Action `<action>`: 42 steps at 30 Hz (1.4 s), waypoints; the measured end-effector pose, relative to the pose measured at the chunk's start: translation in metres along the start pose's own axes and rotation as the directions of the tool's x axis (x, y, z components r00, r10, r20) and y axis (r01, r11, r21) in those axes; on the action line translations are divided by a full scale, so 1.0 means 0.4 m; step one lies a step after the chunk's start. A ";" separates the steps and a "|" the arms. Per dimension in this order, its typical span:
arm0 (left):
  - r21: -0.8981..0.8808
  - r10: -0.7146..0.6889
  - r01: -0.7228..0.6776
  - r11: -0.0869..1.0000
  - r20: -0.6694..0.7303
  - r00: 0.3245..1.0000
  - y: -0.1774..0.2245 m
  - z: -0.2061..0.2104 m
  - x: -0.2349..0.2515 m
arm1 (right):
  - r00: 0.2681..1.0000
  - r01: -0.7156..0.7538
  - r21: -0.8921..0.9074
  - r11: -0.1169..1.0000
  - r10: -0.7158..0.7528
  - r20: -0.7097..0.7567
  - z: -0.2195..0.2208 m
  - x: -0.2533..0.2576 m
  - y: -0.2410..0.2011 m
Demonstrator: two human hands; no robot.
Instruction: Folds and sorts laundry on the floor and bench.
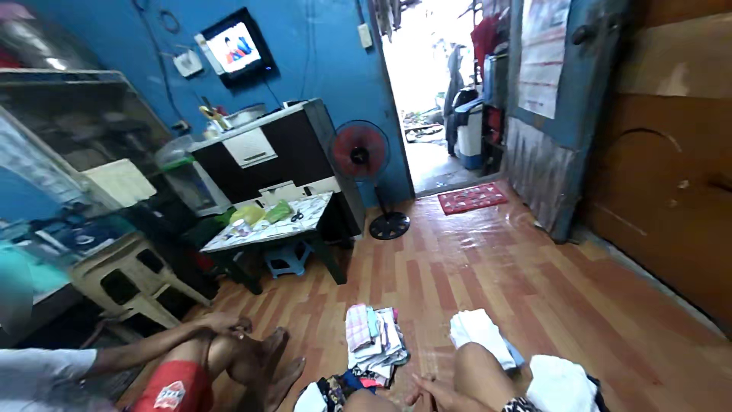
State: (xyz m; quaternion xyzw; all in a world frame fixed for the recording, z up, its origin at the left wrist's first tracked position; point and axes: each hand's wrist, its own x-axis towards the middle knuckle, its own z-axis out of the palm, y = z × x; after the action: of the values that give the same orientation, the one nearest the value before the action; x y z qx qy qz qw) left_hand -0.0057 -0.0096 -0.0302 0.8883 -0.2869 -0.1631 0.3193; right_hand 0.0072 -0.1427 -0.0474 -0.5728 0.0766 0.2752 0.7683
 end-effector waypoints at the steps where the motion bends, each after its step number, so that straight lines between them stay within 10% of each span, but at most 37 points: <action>1: 0.002 0.037 -0.037 0.999 -0.035 0.999 -0.023 0.017 0.002 | 1.000 0.024 -0.002 1.000 -0.024 -0.006 0.003 -0.002 0.001; 29: 0.147 -0.155 0.145 0.978 0.061 0.986 -0.036 0.031 0.019 | 0.999 0.037 -0.146 0.989 -0.035 0.015 -0.016 -0.020 -0.026; 37: 0.470 -0.225 0.246 0.848 -0.102 0.969 -0.032 0.040 0.029 | 0.891 -0.119 0.128 0.985 0.163 -0.423 -0.138 0.041 0.008; 42: 0.523 -0.210 0.168 0.836 0.023 0.977 -0.023 0.030 0.033 | 0.921 -0.325 -0.404 0.855 0.188 -0.342 -0.151 0.056 0.031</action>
State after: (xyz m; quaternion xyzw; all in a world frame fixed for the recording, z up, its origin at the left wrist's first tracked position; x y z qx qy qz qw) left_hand 0.0026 -0.0176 -0.0467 0.9581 -0.2436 -0.1457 0.0389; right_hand 0.0315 -0.1887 -0.0877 -0.7544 0.1987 0.2994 0.5494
